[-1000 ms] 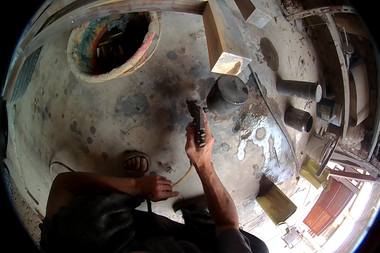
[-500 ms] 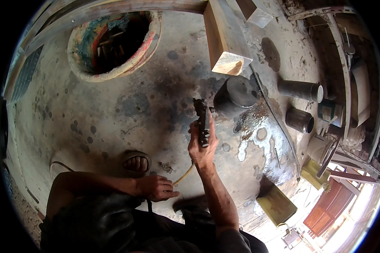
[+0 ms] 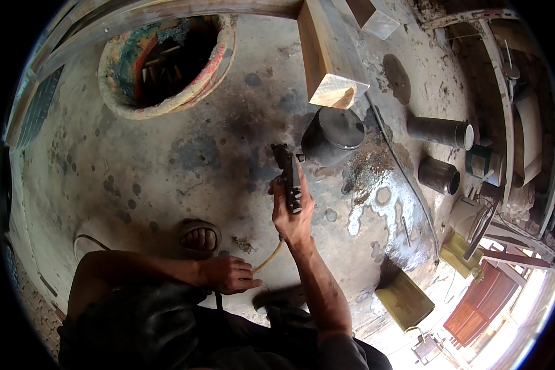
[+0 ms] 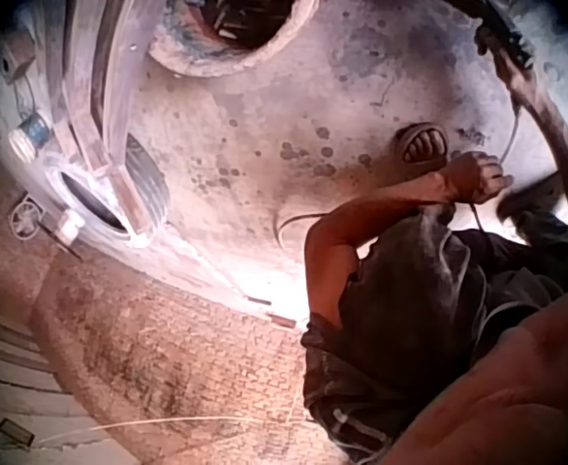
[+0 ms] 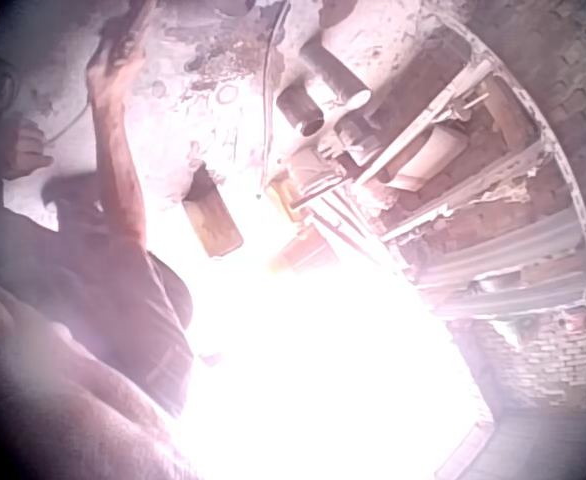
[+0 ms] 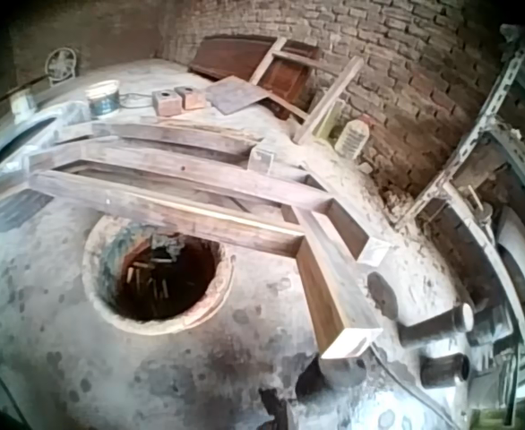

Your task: The person cleans a paint sprayer by repeatedly flushing it with a solvent. They pour solvent from a yellow container into the sprayer's cup, then spray the solvent onto the floor to clear the nozzle and internal passages. This process is repeated multiple times.

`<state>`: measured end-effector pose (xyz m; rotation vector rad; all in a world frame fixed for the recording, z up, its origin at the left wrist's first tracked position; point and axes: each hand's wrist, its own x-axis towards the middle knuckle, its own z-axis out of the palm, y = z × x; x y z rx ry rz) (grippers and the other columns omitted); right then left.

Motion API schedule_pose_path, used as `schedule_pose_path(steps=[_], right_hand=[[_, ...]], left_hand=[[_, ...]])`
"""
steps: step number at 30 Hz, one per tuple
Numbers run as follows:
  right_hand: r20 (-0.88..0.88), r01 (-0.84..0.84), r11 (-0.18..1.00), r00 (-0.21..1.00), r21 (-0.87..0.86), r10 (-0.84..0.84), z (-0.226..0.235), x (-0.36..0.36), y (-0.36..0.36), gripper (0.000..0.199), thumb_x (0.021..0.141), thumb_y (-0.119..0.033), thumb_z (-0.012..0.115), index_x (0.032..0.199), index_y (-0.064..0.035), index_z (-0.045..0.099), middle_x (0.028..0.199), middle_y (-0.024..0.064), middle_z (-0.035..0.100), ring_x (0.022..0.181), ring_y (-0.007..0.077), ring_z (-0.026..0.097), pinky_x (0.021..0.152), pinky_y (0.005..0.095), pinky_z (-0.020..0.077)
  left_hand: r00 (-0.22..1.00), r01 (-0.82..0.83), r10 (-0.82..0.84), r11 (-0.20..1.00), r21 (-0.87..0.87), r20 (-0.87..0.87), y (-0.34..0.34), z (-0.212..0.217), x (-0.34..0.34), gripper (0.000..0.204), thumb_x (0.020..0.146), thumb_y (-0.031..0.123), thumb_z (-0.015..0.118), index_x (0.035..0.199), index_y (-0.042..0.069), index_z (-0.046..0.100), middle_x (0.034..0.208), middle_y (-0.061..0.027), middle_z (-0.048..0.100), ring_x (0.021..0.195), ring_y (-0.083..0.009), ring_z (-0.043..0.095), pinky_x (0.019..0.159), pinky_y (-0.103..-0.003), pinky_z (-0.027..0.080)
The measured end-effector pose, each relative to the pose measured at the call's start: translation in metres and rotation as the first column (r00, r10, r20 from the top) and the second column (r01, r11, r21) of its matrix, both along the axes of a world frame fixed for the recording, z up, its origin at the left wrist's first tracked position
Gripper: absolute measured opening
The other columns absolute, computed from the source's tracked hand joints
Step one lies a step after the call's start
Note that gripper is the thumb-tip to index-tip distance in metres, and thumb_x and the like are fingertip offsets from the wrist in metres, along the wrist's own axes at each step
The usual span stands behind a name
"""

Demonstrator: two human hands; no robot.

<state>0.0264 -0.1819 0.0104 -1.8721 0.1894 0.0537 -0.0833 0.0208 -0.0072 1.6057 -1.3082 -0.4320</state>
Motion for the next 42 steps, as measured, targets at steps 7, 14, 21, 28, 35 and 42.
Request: schedule_pose_path(steps=[7, 14, 21, 28, 35, 42], right_hand=[[0.023, 0.041, 0.999, 0.999, -0.030, -0.040, -0.011, -0.002, -0.006, 0.054, 0.102, -0.010, 0.060, 0.152, 0.0011, 0.042, 0.083, 0.0052, 0.066, 0.071, 0.0096, 0.060, 0.064, 0.0241, 0.0497], [0.109, 0.065, 0.997, 0.992, -0.038, -0.061, -0.009, 0.008, 0.000, 0.057, 0.101, -0.012, 0.063, 0.152, 0.0014, 0.041, 0.082, 0.0073, 0.067, 0.072, 0.0120, 0.064, 0.067, 0.0277, 0.0529], [-0.042, 0.014, 0.998, 0.999, -0.054, -0.017, -0.003, 0.001, -0.004, 0.058, 0.101, -0.014, 0.063, 0.152, 0.0010, 0.041, 0.085, 0.0083, 0.068, 0.073, 0.0123, 0.064, 0.068, 0.0272, 0.0528], [0.080, 0.074, 0.997, 0.994, -0.038, -0.071, -0.010, 0.010, -0.001, 0.057, 0.102, -0.014, 0.062, 0.153, 0.0001, 0.040, 0.086, 0.0072, 0.068, 0.073, 0.0107, 0.062, 0.068, 0.0265, 0.0520], [-0.013, 0.009, 0.999, 1.000, -0.044, -0.009, -0.011, 0.004, -0.008, 0.057, 0.102, -0.015, 0.063, 0.152, 0.0019, 0.041, 0.085, 0.0069, 0.068, 0.073, 0.0111, 0.062, 0.067, 0.0271, 0.0523], [0.077, 0.052, 0.997, 0.996, -0.060, -0.047, -0.015, 0.010, -0.003, 0.057, 0.101, -0.013, 0.063, 0.152, 0.0015, 0.041, 0.083, 0.0066, 0.068, 0.072, 0.0105, 0.062, 0.065, 0.0268, 0.0516]], left_hand=[[1.000, -0.023, 0.023, 0.999, -0.025, -0.008, -0.001, -0.004, -0.001, 0.036, 0.081, 0.011, 0.069, 0.117, 0.004, 0.068, 0.084, -0.0037, 0.066, 0.081, -0.0208, 0.066, 0.069, -0.034, 0.057], [1.000, -0.030, 0.030, 0.999, -0.035, -0.001, -0.001, -0.001, 0.002, 0.034, 0.081, 0.012, 0.068, 0.114, 0.005, 0.068, 0.082, -0.0040, 0.064, 0.079, -0.0212, 0.066, 0.068, -0.034, 0.056], [1.000, -0.013, 0.013, 1.000, -0.011, 0.004, 0.000, 0.001, 0.004, 0.028, 0.084, 0.014, 0.064, 0.110, 0.005, 0.066, 0.083, -0.0056, 0.061, 0.082, -0.0222, 0.067, 0.072, -0.035, 0.057], [1.000, -0.018, 0.017, 0.999, -0.028, -0.005, -0.001, 0.001, 0.004, 0.029, 0.084, 0.014, 0.065, 0.111, 0.005, 0.066, 0.083, -0.0060, 0.061, 0.082, -0.0227, 0.067, 0.072, -0.036, 0.058], [1.000, -0.022, 0.022, 0.999, -0.031, -0.015, -0.001, 0.000, 0.003, 0.030, 0.083, 0.015, 0.065, 0.111, 0.004, 0.067, 0.083, -0.0065, 0.062, 0.081, -0.0231, 0.068, 0.072, -0.036, 0.059], [1.000, -0.019, 0.019, 0.999, -0.026, 0.006, -0.001, 0.000, 0.004, 0.030, 0.083, 0.015, 0.065, 0.110, 0.004, 0.067, 0.083, -0.0062, 0.062, 0.083, -0.0224, 0.068, 0.072, -0.036, 0.059]])
